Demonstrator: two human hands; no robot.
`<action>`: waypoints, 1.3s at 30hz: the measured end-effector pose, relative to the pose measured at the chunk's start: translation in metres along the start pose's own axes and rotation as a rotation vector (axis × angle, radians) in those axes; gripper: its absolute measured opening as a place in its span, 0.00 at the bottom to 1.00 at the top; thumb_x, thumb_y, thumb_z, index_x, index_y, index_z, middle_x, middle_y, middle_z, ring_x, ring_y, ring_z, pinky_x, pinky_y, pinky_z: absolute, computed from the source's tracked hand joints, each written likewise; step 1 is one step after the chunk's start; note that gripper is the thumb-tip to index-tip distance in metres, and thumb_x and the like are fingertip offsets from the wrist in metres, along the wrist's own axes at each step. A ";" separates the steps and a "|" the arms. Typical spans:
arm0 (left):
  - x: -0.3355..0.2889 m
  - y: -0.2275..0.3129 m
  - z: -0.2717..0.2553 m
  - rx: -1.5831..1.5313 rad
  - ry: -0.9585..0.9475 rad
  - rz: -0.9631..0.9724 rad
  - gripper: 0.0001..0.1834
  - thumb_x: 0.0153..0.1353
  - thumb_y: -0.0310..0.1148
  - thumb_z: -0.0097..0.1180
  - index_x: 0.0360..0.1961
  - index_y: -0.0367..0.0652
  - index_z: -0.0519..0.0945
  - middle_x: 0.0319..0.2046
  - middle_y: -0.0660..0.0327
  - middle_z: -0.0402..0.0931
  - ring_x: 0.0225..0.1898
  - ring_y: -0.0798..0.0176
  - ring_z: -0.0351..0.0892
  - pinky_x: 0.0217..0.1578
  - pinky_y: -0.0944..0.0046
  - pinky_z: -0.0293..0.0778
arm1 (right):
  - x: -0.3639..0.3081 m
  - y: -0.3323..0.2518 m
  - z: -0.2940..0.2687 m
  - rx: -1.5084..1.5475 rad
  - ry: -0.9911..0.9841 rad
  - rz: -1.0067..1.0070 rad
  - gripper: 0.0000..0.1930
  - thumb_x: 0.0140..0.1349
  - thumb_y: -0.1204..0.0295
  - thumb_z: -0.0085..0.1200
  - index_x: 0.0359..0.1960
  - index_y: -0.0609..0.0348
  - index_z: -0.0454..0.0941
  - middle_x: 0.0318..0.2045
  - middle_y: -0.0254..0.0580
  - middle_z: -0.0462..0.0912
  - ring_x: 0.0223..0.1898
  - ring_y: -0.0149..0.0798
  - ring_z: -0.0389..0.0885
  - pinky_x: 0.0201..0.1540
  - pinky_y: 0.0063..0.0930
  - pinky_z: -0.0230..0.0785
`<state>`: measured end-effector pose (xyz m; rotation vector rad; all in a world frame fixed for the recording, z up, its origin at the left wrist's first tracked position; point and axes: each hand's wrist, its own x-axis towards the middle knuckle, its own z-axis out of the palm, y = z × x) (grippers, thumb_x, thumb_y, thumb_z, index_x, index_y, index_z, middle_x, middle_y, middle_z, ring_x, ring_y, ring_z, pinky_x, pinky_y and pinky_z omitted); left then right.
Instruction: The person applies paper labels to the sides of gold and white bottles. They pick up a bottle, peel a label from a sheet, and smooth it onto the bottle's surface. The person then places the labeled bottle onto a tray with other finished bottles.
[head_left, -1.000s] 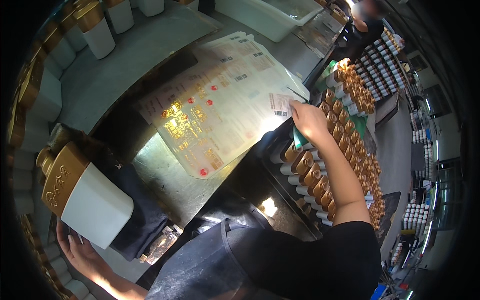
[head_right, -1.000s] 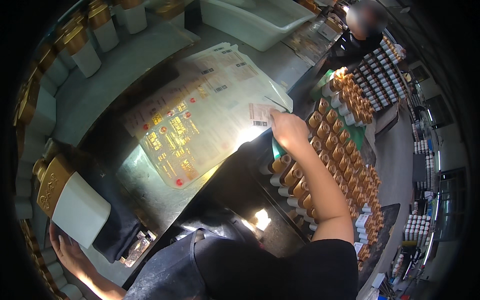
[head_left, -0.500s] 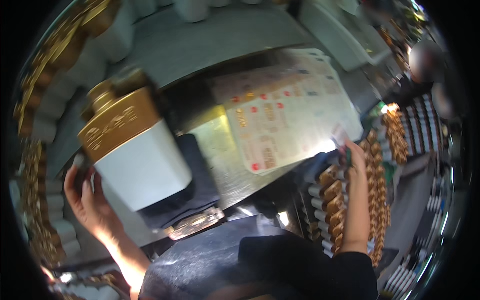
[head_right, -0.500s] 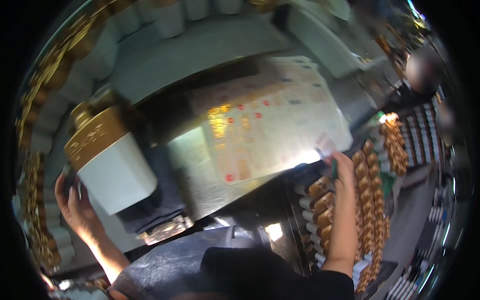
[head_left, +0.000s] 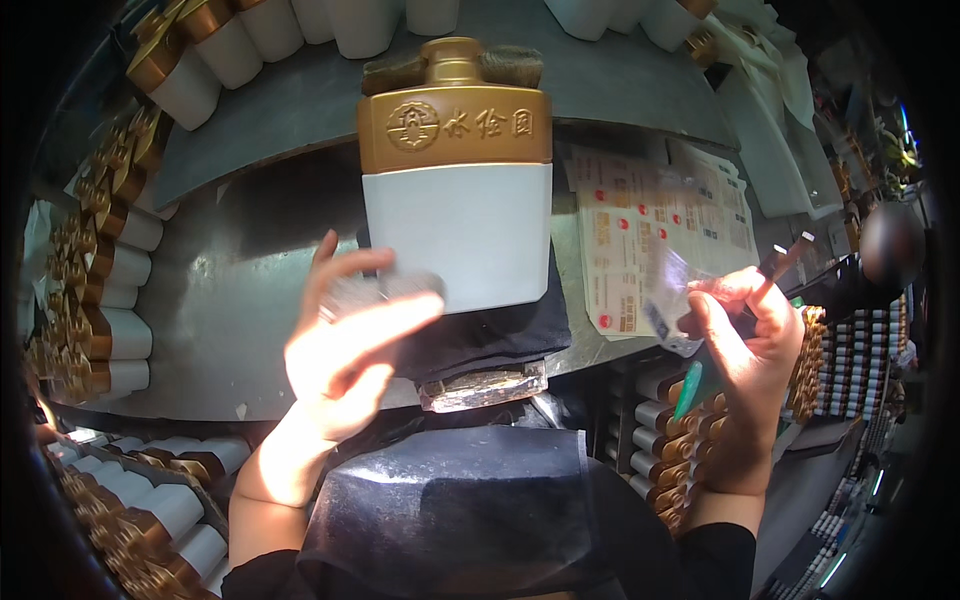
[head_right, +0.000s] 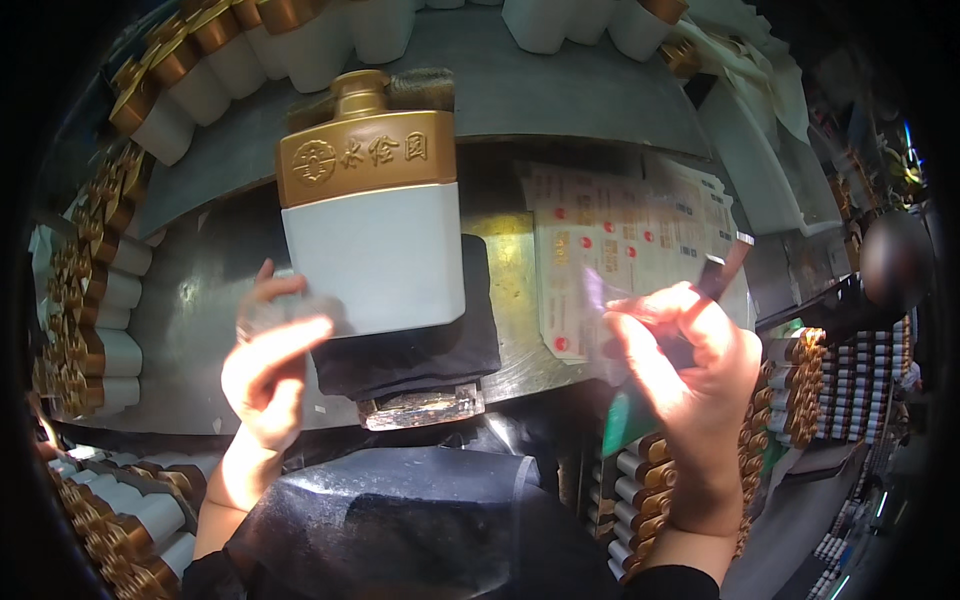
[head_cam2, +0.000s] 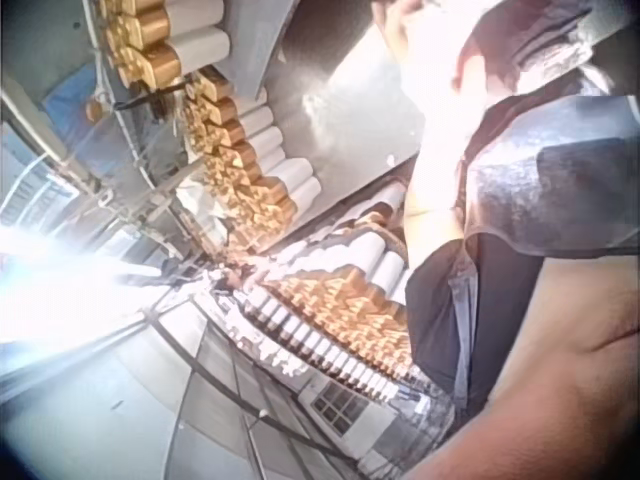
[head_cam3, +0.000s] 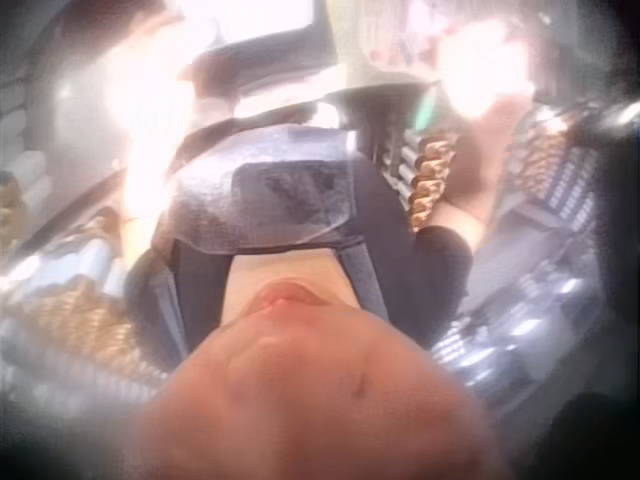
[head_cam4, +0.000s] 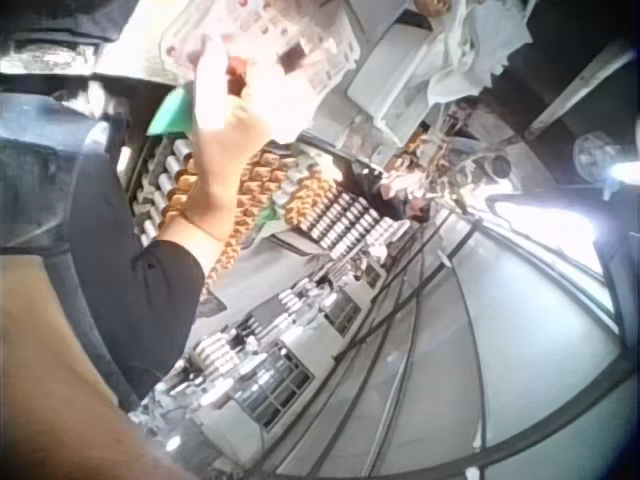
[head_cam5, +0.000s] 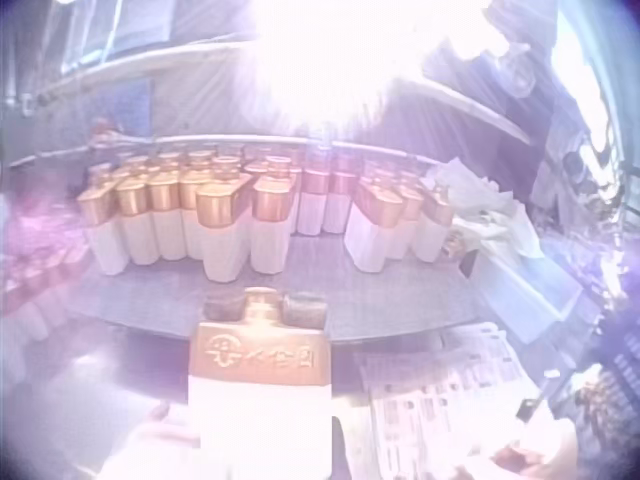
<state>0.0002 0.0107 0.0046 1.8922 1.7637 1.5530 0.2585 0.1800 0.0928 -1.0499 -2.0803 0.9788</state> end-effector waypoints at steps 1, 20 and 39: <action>-0.005 -0.005 0.002 -0.137 0.190 -0.160 0.16 0.62 0.34 0.55 0.48 0.39 0.82 0.45 0.57 0.82 0.58 0.56 0.72 0.68 0.47 0.52 | 0.008 -0.017 0.016 0.136 -0.063 -0.089 0.02 0.58 0.84 0.57 0.29 0.67 0.77 0.25 0.40 0.81 0.24 0.28 0.81 0.30 0.18 0.72; 0.058 -0.004 0.022 0.055 0.143 -0.310 0.44 0.59 0.36 0.61 0.72 0.43 0.51 0.68 0.47 0.54 0.67 0.53 0.59 0.66 0.55 0.56 | 0.063 0.006 0.086 0.167 -0.231 -0.021 0.30 0.53 0.66 0.68 0.57 0.62 0.71 0.25 0.32 0.77 0.26 0.25 0.75 0.29 0.21 0.66; 0.054 -0.005 0.029 -0.489 0.252 -0.452 0.52 0.51 0.32 0.68 0.73 0.45 0.49 0.66 0.48 0.59 0.66 0.51 0.63 0.65 0.53 0.60 | 0.060 0.008 0.098 -0.010 -0.322 -0.059 0.50 0.39 0.64 0.77 0.66 0.60 0.62 0.30 0.35 0.76 0.31 0.28 0.73 0.37 0.22 0.70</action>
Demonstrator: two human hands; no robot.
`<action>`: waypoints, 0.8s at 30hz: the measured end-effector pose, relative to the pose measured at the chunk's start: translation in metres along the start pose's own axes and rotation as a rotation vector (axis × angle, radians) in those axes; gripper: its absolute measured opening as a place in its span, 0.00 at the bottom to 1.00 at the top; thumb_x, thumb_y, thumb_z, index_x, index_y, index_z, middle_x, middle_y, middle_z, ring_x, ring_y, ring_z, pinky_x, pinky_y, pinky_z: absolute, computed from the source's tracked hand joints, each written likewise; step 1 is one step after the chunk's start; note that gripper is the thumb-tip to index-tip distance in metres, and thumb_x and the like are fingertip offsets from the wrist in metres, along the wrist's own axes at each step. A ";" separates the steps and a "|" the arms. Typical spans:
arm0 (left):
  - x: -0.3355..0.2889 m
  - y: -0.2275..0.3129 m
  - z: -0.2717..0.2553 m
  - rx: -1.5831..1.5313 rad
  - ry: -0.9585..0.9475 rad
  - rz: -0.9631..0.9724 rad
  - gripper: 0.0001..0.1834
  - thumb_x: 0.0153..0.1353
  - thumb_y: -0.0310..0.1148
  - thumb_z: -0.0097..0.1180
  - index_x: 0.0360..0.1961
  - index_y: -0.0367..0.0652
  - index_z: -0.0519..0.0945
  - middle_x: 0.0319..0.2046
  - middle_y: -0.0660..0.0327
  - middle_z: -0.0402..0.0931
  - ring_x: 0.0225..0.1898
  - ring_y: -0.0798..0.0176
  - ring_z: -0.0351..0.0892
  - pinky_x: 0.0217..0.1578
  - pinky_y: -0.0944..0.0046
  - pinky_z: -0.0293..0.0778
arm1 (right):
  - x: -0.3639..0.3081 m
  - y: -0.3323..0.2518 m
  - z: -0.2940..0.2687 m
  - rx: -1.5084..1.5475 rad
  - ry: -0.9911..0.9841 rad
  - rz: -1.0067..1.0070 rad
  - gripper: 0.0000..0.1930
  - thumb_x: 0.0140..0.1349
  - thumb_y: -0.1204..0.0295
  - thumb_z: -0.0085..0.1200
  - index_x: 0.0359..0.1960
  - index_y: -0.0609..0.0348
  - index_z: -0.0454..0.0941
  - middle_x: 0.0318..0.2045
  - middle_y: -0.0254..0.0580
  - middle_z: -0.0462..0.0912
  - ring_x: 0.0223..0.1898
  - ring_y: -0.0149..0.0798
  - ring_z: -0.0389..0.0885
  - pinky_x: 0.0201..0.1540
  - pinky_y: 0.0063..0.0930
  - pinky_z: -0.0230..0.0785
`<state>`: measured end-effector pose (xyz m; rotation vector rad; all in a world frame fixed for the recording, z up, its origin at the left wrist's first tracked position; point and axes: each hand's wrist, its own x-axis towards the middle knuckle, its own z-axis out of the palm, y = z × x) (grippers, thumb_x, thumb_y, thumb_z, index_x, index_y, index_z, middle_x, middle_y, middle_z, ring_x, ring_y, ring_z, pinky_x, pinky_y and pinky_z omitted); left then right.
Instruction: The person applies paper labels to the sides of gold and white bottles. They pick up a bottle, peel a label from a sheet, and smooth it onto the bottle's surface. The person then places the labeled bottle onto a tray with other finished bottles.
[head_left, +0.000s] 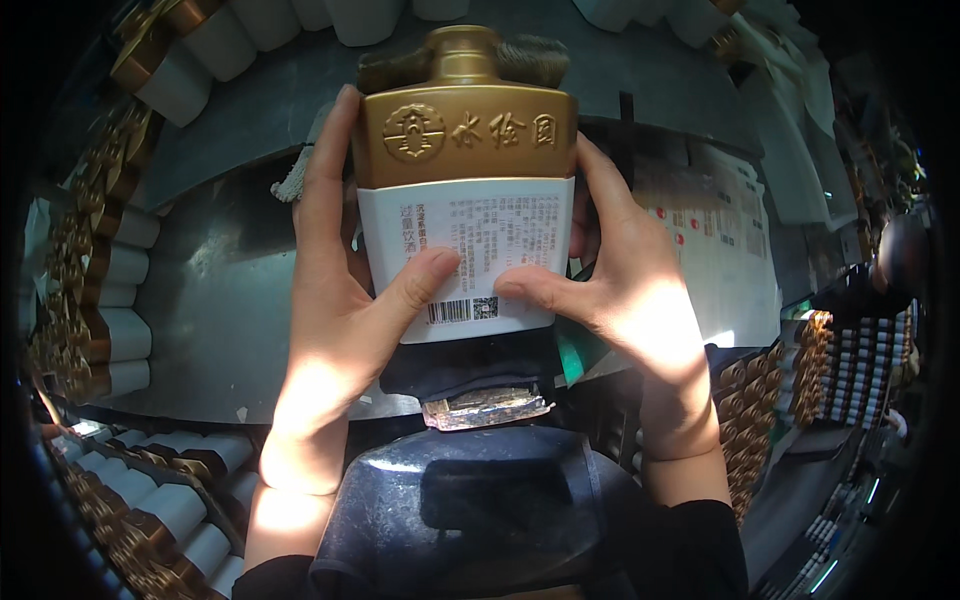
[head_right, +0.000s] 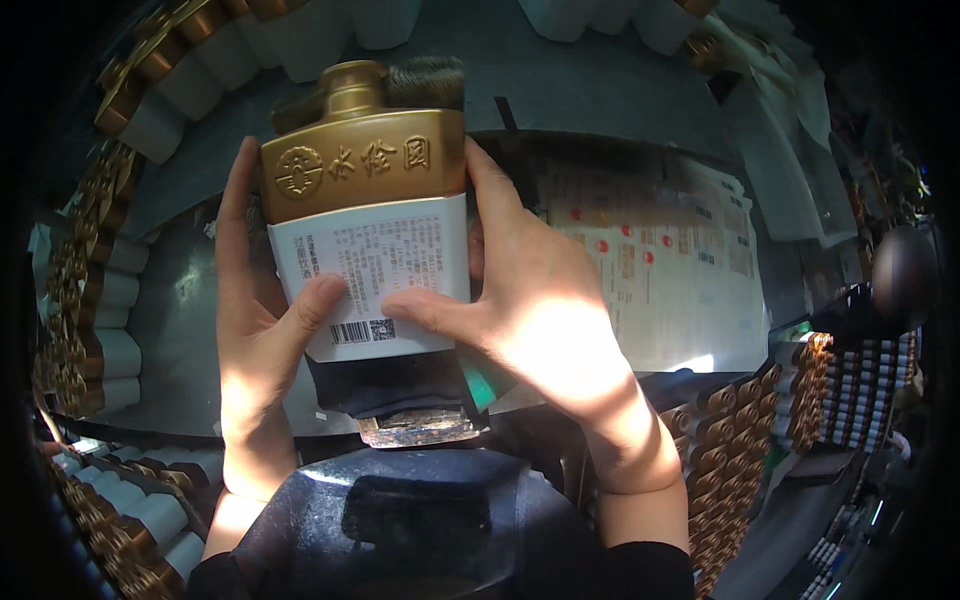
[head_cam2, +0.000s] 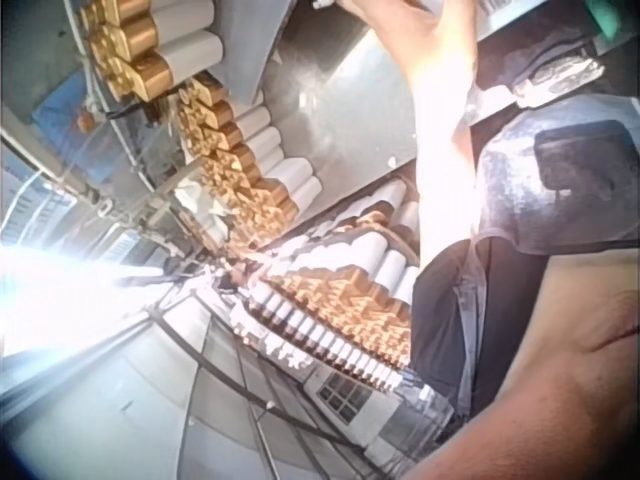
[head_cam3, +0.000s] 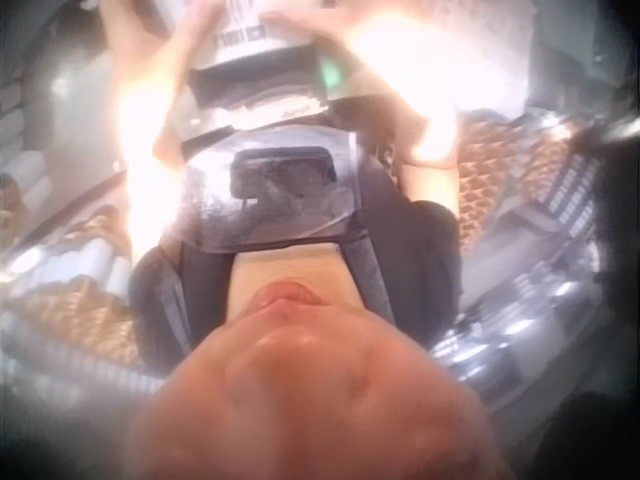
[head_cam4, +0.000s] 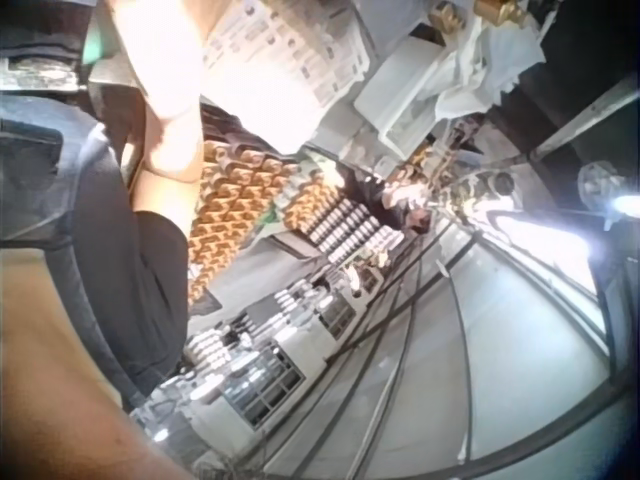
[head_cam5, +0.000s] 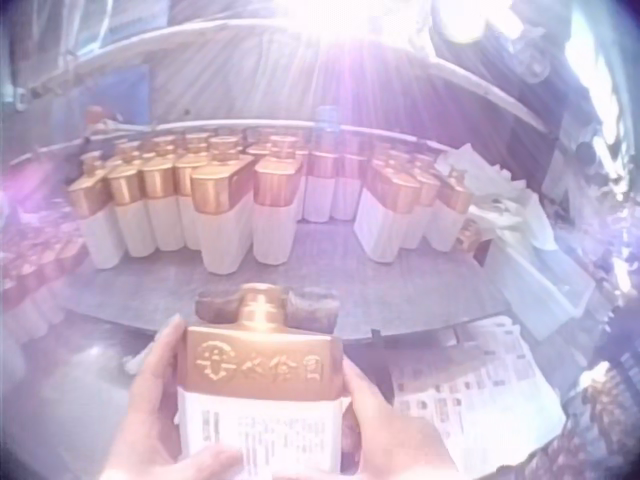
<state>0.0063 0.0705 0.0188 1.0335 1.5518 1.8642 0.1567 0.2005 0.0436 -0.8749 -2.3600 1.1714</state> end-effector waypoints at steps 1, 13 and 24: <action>-0.001 0.002 -0.001 -0.035 -0.006 -0.006 0.51 0.51 0.31 0.68 0.73 0.45 0.49 0.66 0.48 0.59 0.66 0.51 0.63 0.65 0.53 0.61 | 0.001 -0.001 -0.002 -0.001 -0.011 -0.012 0.50 0.39 0.64 0.77 0.66 0.60 0.62 0.31 0.35 0.76 0.32 0.28 0.73 0.38 0.22 0.70; 0.003 -0.008 0.000 0.172 0.061 0.127 0.37 0.66 0.39 0.56 0.71 0.46 0.55 0.64 0.50 0.57 0.61 0.55 0.67 0.58 0.59 0.69 | 0.014 0.005 -0.002 0.008 0.035 -0.022 0.37 0.53 0.51 0.67 0.56 0.67 0.73 0.18 0.33 0.73 0.20 0.27 0.73 0.24 0.22 0.64; -0.017 0.004 -0.012 -0.072 -0.063 -0.070 0.49 0.53 0.26 0.65 0.73 0.47 0.50 0.69 0.49 0.53 0.66 0.53 0.61 0.62 0.52 0.67 | -0.005 -0.001 0.001 0.011 -0.011 0.033 0.41 0.44 0.64 0.74 0.60 0.65 0.68 0.29 0.33 0.76 0.29 0.25 0.69 0.34 0.19 0.66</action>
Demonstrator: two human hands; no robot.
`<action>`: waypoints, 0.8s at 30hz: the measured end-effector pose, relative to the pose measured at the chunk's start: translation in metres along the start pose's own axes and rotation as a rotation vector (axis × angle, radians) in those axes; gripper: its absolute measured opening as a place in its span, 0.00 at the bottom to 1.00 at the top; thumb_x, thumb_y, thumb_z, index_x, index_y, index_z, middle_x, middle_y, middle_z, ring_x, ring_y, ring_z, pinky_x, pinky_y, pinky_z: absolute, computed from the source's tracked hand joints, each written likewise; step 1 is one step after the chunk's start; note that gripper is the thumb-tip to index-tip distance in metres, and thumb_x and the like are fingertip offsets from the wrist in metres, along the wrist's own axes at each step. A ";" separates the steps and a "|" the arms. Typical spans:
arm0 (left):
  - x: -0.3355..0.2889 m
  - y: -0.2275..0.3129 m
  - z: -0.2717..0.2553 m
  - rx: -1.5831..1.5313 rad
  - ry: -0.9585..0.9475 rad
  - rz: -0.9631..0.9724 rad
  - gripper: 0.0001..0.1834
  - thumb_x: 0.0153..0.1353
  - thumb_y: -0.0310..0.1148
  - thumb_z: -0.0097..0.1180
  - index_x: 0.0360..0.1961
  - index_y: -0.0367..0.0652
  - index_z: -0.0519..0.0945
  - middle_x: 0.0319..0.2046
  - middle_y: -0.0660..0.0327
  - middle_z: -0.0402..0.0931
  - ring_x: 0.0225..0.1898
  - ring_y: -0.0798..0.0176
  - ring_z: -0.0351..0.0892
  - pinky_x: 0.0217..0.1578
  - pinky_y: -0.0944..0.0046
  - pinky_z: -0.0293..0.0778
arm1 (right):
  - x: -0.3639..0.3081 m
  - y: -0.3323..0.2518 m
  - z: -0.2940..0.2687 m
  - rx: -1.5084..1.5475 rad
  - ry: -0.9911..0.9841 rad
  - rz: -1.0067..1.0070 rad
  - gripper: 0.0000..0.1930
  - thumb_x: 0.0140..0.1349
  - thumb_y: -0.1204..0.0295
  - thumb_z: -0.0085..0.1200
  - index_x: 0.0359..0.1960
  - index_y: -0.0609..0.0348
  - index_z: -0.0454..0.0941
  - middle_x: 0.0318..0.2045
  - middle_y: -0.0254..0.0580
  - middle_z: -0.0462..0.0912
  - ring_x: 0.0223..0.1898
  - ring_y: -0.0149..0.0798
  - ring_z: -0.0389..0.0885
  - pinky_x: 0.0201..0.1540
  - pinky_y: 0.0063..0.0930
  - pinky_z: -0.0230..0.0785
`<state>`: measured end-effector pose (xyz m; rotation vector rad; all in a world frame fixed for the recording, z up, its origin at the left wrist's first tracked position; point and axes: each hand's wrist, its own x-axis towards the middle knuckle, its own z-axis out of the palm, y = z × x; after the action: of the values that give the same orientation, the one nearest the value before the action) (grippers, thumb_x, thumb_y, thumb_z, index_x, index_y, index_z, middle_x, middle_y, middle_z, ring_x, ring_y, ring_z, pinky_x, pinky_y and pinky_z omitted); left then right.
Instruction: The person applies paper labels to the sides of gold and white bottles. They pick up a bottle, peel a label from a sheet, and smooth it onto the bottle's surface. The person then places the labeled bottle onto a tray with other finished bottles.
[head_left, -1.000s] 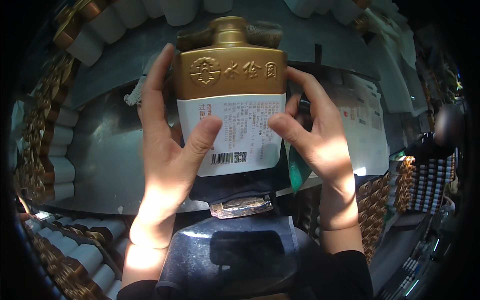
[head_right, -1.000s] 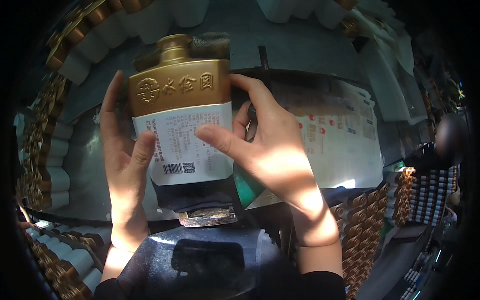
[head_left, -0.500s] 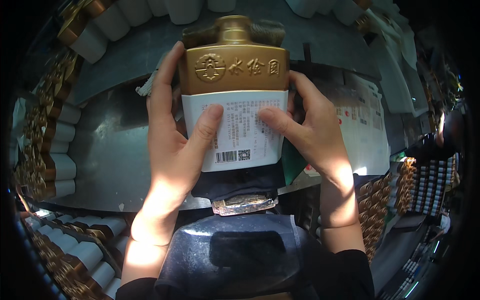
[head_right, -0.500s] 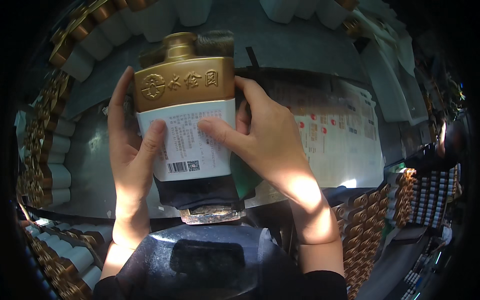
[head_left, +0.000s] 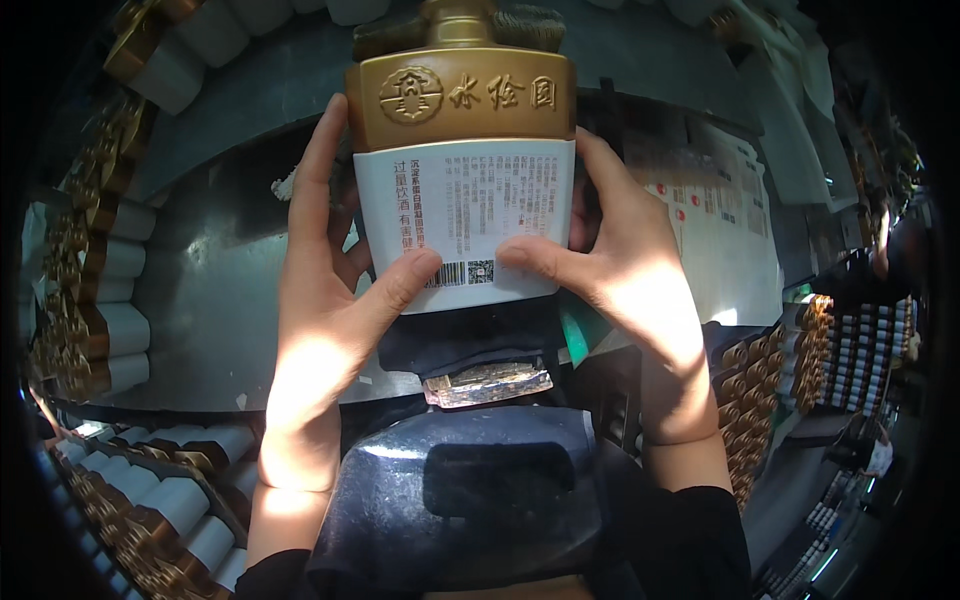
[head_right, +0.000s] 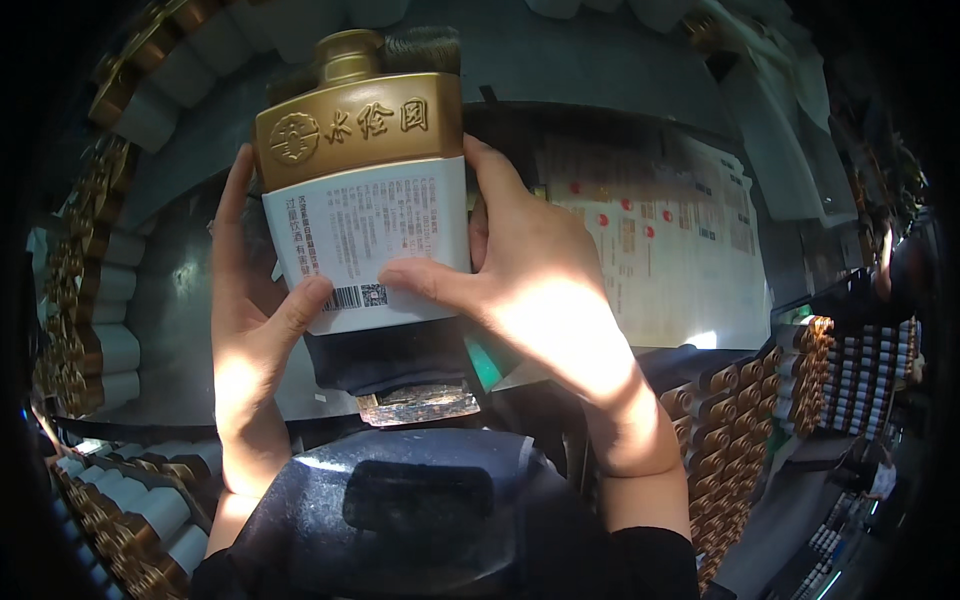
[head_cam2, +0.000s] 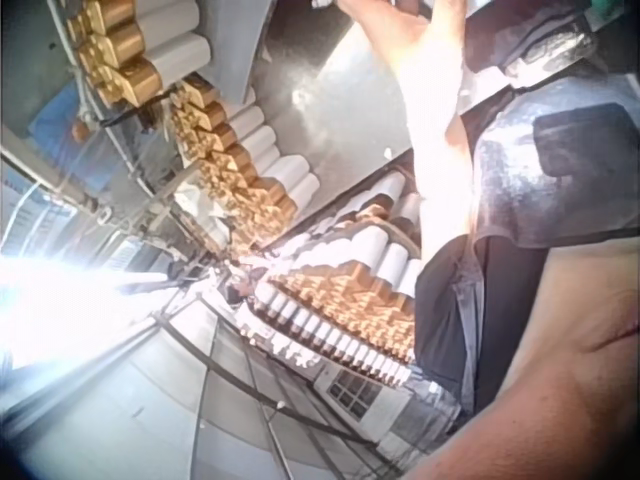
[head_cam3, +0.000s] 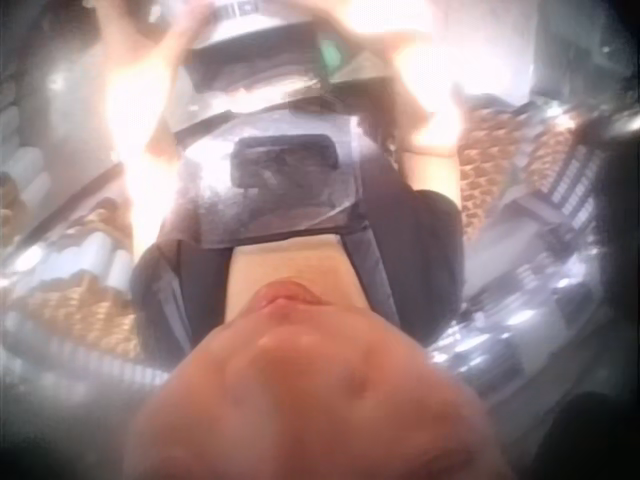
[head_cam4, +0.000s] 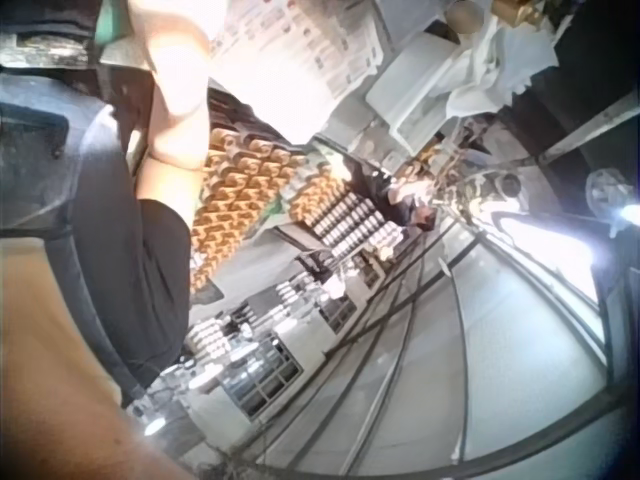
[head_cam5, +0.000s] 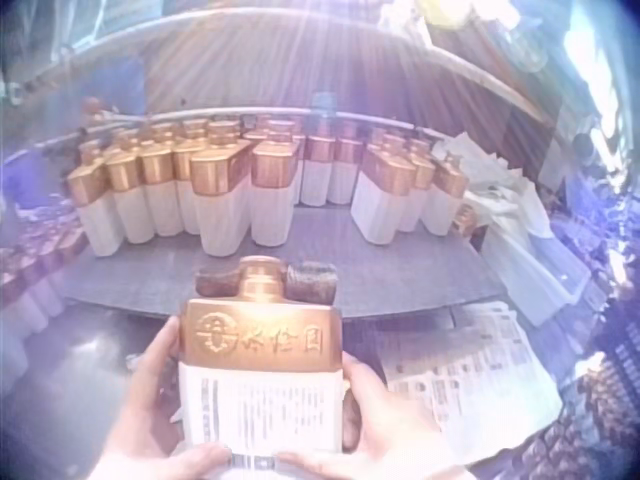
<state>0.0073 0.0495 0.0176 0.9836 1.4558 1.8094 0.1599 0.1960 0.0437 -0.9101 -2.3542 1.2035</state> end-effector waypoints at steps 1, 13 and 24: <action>0.001 -0.001 0.001 0.015 0.000 0.001 0.50 0.53 0.26 0.66 0.73 0.47 0.50 0.69 0.49 0.53 0.67 0.52 0.61 0.62 0.52 0.67 | 0.000 -0.001 -0.001 -0.019 -0.013 0.010 0.41 0.44 0.64 0.74 0.60 0.64 0.68 0.29 0.33 0.76 0.29 0.25 0.69 0.33 0.20 0.66; 0.003 -0.002 0.001 -0.023 0.042 -0.022 0.52 0.54 0.26 0.65 0.74 0.50 0.46 0.69 0.48 0.53 0.66 0.51 0.61 0.60 0.53 0.70 | 0.007 0.010 -0.019 0.048 -0.136 -0.063 0.43 0.46 0.57 0.73 0.61 0.69 0.67 0.21 0.35 0.74 0.24 0.28 0.76 0.29 0.22 0.69; 0.024 0.003 -0.001 0.056 0.128 0.008 0.48 0.57 0.34 0.65 0.74 0.54 0.49 0.62 0.47 0.58 0.64 0.52 0.63 0.59 0.54 0.71 | 0.021 0.011 -0.011 0.334 -0.041 0.000 0.31 0.56 0.58 0.66 0.54 0.69 0.73 0.20 0.30 0.72 0.24 0.24 0.71 0.27 0.21 0.64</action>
<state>-0.0067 0.0677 0.0249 0.9163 1.5897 1.8764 0.1546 0.2216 0.0411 -0.7779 -2.0923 1.5671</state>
